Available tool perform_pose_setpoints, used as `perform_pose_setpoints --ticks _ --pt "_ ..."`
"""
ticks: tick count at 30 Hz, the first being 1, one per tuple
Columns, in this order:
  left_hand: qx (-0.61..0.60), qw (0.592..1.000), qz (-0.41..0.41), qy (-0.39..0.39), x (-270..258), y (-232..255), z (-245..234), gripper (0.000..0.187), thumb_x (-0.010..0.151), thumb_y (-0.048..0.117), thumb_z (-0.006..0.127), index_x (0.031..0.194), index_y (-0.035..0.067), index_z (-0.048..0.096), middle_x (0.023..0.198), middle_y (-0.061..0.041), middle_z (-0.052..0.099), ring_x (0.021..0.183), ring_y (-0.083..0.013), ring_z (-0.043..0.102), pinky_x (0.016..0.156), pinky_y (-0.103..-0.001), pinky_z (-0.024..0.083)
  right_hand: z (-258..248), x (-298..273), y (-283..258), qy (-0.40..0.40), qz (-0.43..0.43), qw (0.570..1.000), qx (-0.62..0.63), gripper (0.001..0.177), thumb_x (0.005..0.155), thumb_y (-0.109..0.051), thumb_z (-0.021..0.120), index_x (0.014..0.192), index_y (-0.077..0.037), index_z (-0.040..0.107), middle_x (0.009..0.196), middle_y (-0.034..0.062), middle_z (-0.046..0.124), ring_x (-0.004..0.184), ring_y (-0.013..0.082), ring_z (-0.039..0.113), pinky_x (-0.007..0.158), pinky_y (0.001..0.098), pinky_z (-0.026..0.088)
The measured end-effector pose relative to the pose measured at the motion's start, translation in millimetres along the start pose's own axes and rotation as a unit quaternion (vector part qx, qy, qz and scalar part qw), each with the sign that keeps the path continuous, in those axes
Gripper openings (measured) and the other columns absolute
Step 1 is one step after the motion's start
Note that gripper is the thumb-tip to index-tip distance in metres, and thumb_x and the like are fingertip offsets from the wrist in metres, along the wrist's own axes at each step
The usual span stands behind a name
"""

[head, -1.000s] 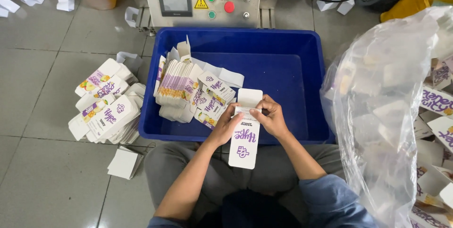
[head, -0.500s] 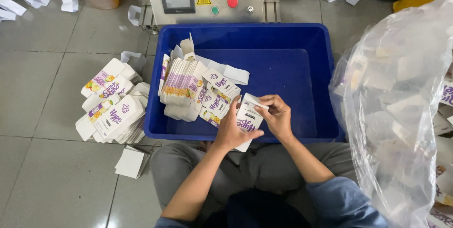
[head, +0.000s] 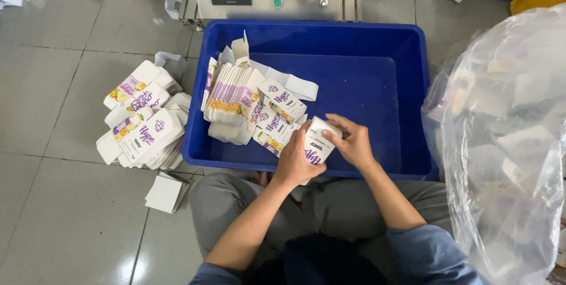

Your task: Folding flat cardboard packaging templates into boxes and stacking them in a plastic bin.

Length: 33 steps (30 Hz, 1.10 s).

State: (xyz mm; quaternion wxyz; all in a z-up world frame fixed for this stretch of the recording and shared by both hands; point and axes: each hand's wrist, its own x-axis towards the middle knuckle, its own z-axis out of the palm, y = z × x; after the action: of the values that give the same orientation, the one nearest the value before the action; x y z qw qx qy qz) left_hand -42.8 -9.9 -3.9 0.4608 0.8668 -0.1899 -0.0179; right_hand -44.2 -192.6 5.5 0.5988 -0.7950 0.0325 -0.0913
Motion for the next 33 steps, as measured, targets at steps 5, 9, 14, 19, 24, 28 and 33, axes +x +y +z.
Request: perform_pose_setpoints --ticks 5,9,14,19,24,28,33 --pt "-0.018 1.000 0.004 -0.011 -2 2 -2 0.106 0.055 0.024 0.080 0.152 0.009 0.038 0.108 -0.019 0.058 0.088 -0.0428 0.070 0.068 -0.050 0.059 -4 2 -2 0.001 -0.008 1.000 0.000 0.018 0.095 -0.014 0.074 0.110 -0.010 0.081 0.106 0.0142 0.079 0.107 0.0293 0.072 0.086 0.0409 0.058" --pt "-0.013 1.000 0.015 0.005 -2 0 0 0.105 0.055 0.022 0.078 0.151 0.007 0.038 0.107 -0.020 0.057 0.086 -0.0447 0.069 0.065 -0.052 0.058 -1 1 -2 0.001 -0.043 0.999 -0.011 0.016 0.094 -0.010 0.075 0.109 -0.009 0.081 0.105 0.0143 0.079 0.104 0.0329 0.073 0.085 0.0420 0.058" --pt "-0.005 1.000 0.023 0.011 -3 -3 4 0.105 0.055 0.020 0.078 0.151 0.006 0.038 0.108 -0.020 0.056 0.086 -0.0452 0.069 0.064 -0.052 0.058 1 0 -9 0.013 -0.056 0.998 -0.016 0.014 0.095 -0.008 0.074 0.107 -0.007 0.081 0.105 0.0152 0.079 0.103 0.0358 0.073 0.084 0.0432 0.058" --pt "-0.013 1.000 0.027 0.011 -2 0 1 0.103 0.056 0.019 0.077 0.150 0.004 0.039 0.109 -0.022 0.056 0.088 -0.0464 0.068 0.066 -0.053 0.058 2 -1 -14 0.031 -0.059 0.997 -0.034 0.013 0.095 -0.008 0.074 0.104 -0.010 0.082 0.105 0.0112 0.080 0.105 0.0312 0.073 0.085 0.0394 0.057" --pt "0.002 1.000 0.025 0.011 -2 -4 4 0.103 0.056 0.022 0.076 0.151 0.005 0.040 0.111 -0.021 0.057 0.091 -0.0437 0.069 0.068 -0.050 0.059 1 -1 -11 0.026 -0.070 0.997 -0.036 0.013 0.095 -0.007 0.073 0.105 -0.008 0.082 0.106 0.0129 0.080 0.105 0.0337 0.073 0.085 0.0401 0.058" --pt "0.012 1.000 0.020 0.012 -3 -6 6 0.105 0.055 0.022 0.078 0.151 0.006 0.039 0.113 -0.021 0.057 0.093 -0.0440 0.069 0.070 -0.052 0.059 2 -3 -16 0.017 -0.087 0.994 -0.070 0.014 0.097 -0.006 0.071 0.105 -0.008 0.082 0.106 0.0120 0.080 0.103 0.0345 0.074 0.083 0.0407 0.059" --pt "0.000 1.000 -0.005 0.006 -2 5 -8 0.104 0.055 0.018 0.079 0.150 0.004 0.038 0.109 -0.024 0.057 0.092 -0.0492 0.069 0.073 -0.056 0.060 9 -10 -34 -0.034 -0.127 0.987 -0.090 0.026 0.100 -0.006 0.060 0.121 -0.002 0.073 0.125 0.0219 0.071 0.117 0.0449 0.065 0.094 0.0516 0.055"
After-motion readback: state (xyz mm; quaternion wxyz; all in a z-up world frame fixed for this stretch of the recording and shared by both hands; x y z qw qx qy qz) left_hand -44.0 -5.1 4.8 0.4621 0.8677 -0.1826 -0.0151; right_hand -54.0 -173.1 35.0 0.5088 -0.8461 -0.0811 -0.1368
